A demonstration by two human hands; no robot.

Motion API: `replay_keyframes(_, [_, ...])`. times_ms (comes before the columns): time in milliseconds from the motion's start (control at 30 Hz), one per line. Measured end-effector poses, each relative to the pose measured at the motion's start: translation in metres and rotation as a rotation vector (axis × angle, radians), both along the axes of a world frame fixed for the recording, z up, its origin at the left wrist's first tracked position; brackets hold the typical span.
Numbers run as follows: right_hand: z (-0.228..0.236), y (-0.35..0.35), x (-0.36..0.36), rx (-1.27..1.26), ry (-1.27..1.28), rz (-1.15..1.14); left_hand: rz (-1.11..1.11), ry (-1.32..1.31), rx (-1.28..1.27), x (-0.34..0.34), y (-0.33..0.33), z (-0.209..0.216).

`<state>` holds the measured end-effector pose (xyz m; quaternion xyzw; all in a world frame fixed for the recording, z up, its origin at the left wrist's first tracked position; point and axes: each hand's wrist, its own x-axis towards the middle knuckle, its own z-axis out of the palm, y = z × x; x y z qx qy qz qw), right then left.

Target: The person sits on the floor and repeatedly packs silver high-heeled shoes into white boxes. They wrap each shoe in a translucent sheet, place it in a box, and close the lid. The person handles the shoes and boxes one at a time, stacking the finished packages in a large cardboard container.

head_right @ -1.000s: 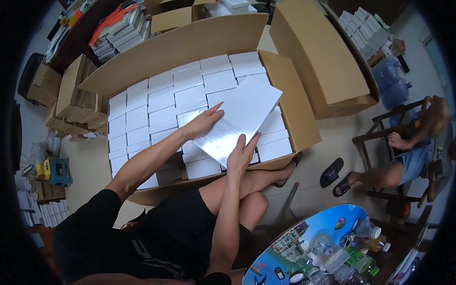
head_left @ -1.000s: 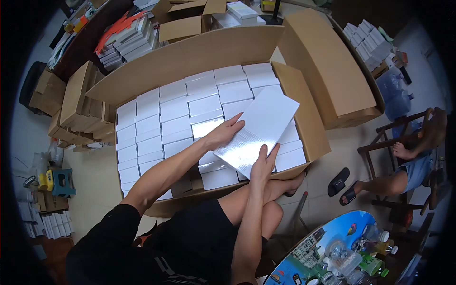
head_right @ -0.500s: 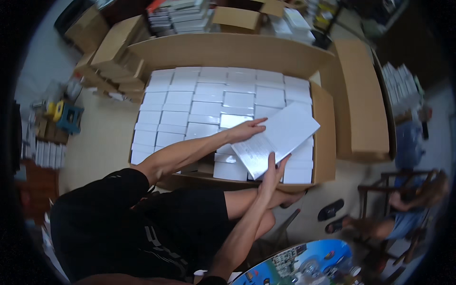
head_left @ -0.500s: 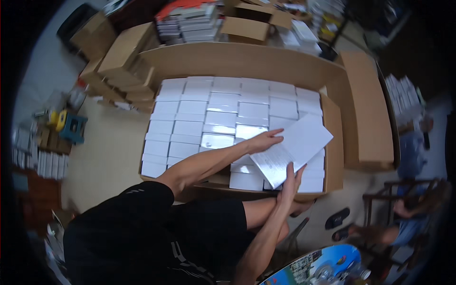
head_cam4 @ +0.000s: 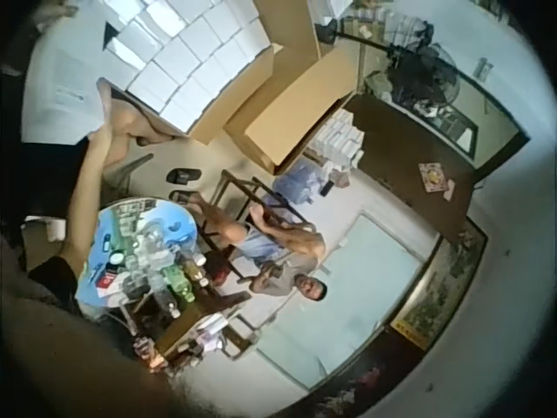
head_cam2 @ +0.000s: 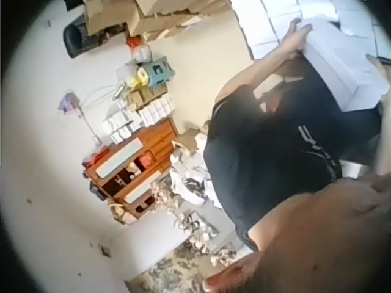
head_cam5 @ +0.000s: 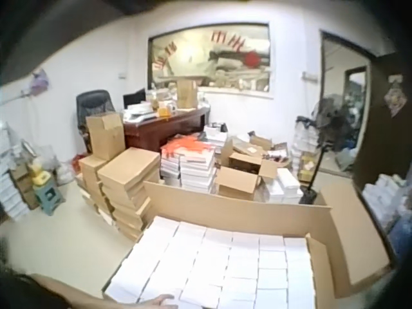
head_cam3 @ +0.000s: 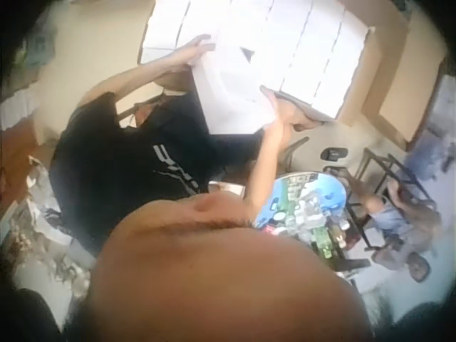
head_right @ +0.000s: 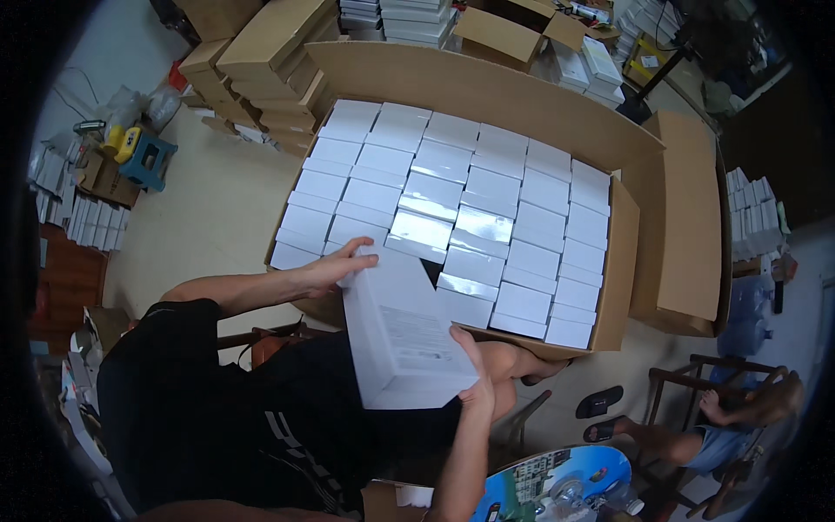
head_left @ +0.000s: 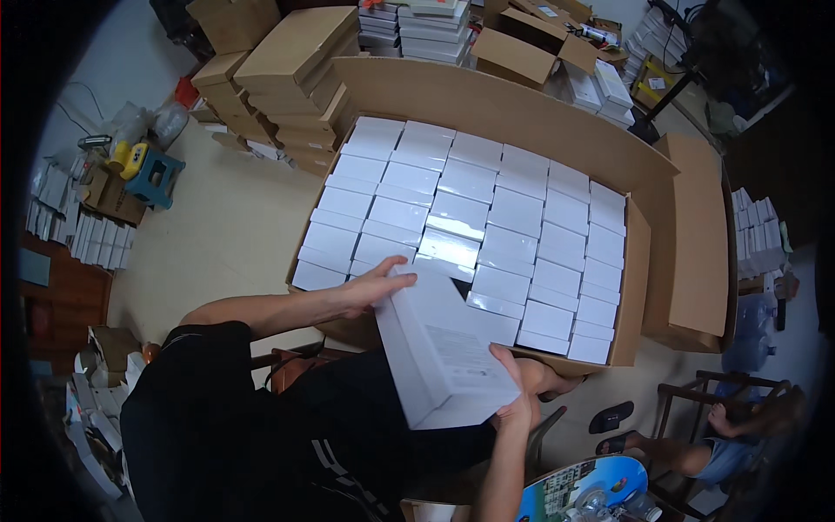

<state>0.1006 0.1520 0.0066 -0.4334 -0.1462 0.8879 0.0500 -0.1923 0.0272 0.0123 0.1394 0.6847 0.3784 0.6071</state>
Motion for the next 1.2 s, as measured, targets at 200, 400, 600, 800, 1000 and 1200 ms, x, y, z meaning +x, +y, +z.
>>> replay_keyframes(200, [-0.048,0.045,0.020,-0.031,-0.145,-0.050,-0.102,0.088,-0.068,0.015,0.017,-0.040])
replay_keyframes(400, [-0.009,0.072,0.001,0.085,-0.144,0.227,-0.330,0.709,0.180,0.023,0.014,-0.088])
replay_keyframes(600, [-0.013,0.078,-0.003,0.045,-0.154,0.222,-0.520,0.774,0.782,0.034,-0.009,-0.075])
replay_keyframes(800, [-0.028,0.084,-0.004,0.081,-0.168,0.233,-0.522,1.032,1.045,0.041,0.003,-0.091])
replay_keyframes(1000, [0.055,0.063,-0.049,0.363,-0.283,0.513,-0.417,0.927,1.041,0.027,-0.009,-0.125])
replay_keyframes(1200, [0.073,0.047,-0.042,0.754,-0.357,0.363,-0.449,0.879,0.728,0.027,-0.007,-0.122])
